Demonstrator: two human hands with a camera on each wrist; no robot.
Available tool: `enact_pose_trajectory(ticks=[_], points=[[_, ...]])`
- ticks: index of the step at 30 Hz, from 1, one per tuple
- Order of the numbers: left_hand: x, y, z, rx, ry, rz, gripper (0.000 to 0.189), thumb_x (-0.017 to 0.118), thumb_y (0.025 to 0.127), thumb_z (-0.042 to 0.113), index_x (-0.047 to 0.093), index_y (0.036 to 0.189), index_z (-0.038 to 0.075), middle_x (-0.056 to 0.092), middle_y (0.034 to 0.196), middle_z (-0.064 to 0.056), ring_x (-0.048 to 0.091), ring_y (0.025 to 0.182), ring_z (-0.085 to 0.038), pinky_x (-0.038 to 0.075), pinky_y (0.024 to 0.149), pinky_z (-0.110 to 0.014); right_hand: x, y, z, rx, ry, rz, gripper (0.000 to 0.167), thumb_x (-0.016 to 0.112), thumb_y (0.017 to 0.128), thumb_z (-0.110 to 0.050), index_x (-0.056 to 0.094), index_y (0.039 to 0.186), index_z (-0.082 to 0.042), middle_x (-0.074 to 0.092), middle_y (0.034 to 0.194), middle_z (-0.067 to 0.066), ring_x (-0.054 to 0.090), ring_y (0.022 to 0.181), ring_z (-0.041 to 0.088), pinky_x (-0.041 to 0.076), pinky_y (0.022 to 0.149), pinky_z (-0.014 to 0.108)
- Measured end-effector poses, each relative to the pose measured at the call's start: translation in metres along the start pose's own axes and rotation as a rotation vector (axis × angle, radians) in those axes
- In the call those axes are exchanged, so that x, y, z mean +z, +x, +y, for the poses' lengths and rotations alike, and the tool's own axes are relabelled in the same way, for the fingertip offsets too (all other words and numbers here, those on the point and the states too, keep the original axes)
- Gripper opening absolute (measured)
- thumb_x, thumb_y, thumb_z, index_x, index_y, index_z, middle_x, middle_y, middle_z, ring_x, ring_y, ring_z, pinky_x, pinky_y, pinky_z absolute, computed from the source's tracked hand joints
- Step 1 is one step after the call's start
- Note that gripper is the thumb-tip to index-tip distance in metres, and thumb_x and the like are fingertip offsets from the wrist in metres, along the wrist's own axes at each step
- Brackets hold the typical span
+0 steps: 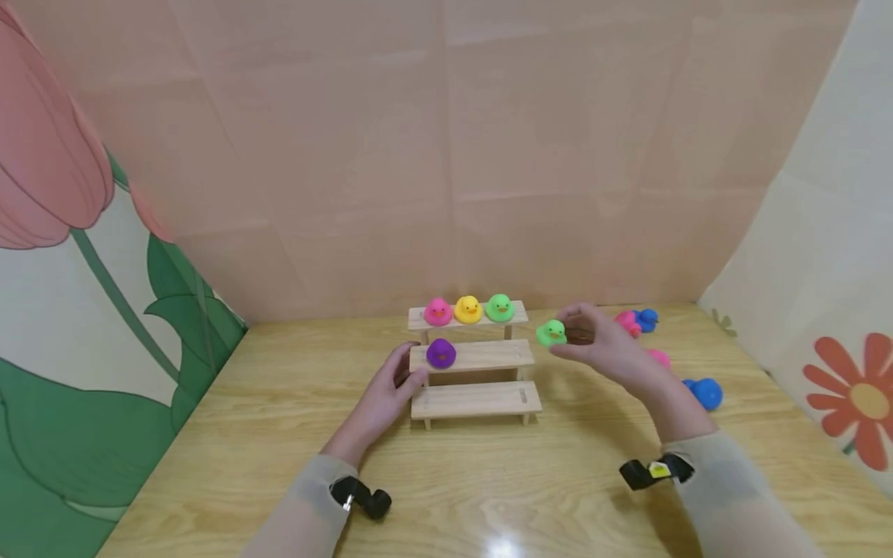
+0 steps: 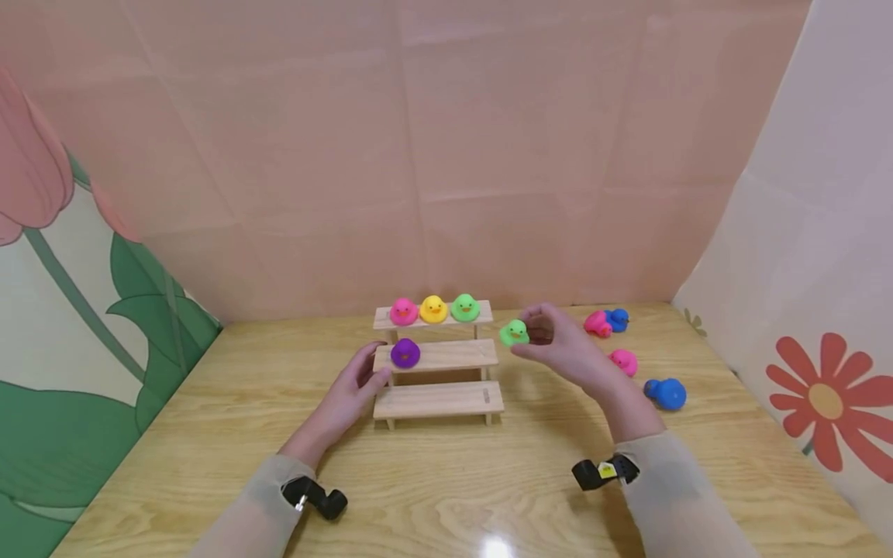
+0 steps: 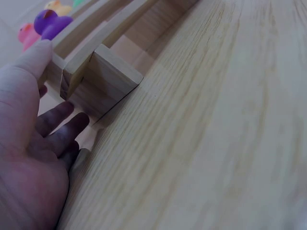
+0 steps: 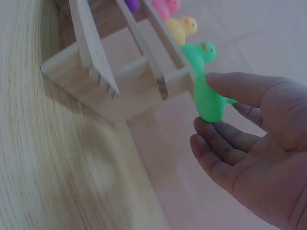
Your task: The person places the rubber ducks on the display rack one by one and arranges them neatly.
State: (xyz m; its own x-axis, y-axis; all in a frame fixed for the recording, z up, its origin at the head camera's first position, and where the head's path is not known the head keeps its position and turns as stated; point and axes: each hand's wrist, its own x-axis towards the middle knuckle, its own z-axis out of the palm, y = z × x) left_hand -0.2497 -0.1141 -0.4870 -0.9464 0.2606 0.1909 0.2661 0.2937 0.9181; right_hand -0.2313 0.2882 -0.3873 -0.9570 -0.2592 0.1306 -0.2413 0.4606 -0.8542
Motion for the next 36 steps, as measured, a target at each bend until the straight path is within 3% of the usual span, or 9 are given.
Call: enact_pose_trajectory(ticks=[6,10,17,20,27,36], points=[[-0.001,-0.002,0.001,-0.019,0.018,-0.004,0.072,0.065,0.110,0.053,0.038,0.172,0.027,0.032,0.176,-0.023,0.034,0.161,-0.043,0.029,0.132,-0.056,0.008,-0.001,-0.012,-0.043,0.017,-0.039,0.053,0.084,0.103,-0.028,0.054,0.142,-0.007,0.067,0.142,0.016,0.061,0.138,0.037,0.059,0.106,0.035],[-0.001,-0.003,0.003,-0.034,0.030,-0.007,0.073,0.063,0.110,0.057,0.037,0.172,0.029,0.030,0.178,-0.021,0.033,0.162,-0.042,0.028,0.132,-0.055,0.016,-0.001,-0.017,-0.069,0.007,-0.020,0.051,0.085,0.102,-0.027,0.057,0.140,-0.008,0.068,0.139,0.013,0.064,0.134,0.035,0.060,0.103,0.030],[-0.001,-0.002,0.001,-0.012,0.017,-0.016,0.070,0.062,0.112,0.054,0.037,0.172,0.029,0.028,0.178,-0.023,0.030,0.163,-0.042,0.027,0.133,-0.054,0.033,0.002,-0.024,-0.111,-0.049,0.035,0.048,0.086,0.101,-0.023,0.061,0.140,-0.009,0.070,0.138,0.008,0.066,0.131,0.032,0.056,0.113,0.052],[-0.001,-0.002,0.001,-0.002,0.009,-0.019,0.069,0.061,0.113,0.051,0.036,0.173,0.029,0.027,0.178,-0.023,0.029,0.163,-0.042,0.026,0.133,-0.054,0.041,0.003,-0.026,-0.139,-0.043,0.037,0.046,0.086,0.100,-0.021,0.061,0.138,-0.009,0.071,0.136,0.008,0.067,0.130,0.032,0.054,0.115,0.056],[0.000,0.000,0.000,0.001,-0.003,-0.017,0.070,0.061,0.113,0.050,0.035,0.173,0.029,0.028,0.178,-0.021,0.032,0.162,-0.042,0.027,0.133,-0.055,0.062,0.008,-0.025,-0.193,-0.067,0.049,0.042,0.087,0.099,-0.014,0.064,0.134,-0.009,0.072,0.128,0.006,0.070,0.121,0.029,0.056,0.112,0.055],[0.000,-0.001,-0.001,-0.021,-0.020,-0.004,0.072,0.063,0.112,0.051,0.034,0.174,0.027,0.027,0.179,-0.020,0.032,0.162,-0.042,0.027,0.133,-0.056,0.081,0.014,-0.028,-0.174,-0.055,0.000,0.040,0.086,0.100,-0.014,0.066,0.134,-0.010,0.072,0.123,0.005,0.069,0.116,0.025,0.059,0.103,0.048]])
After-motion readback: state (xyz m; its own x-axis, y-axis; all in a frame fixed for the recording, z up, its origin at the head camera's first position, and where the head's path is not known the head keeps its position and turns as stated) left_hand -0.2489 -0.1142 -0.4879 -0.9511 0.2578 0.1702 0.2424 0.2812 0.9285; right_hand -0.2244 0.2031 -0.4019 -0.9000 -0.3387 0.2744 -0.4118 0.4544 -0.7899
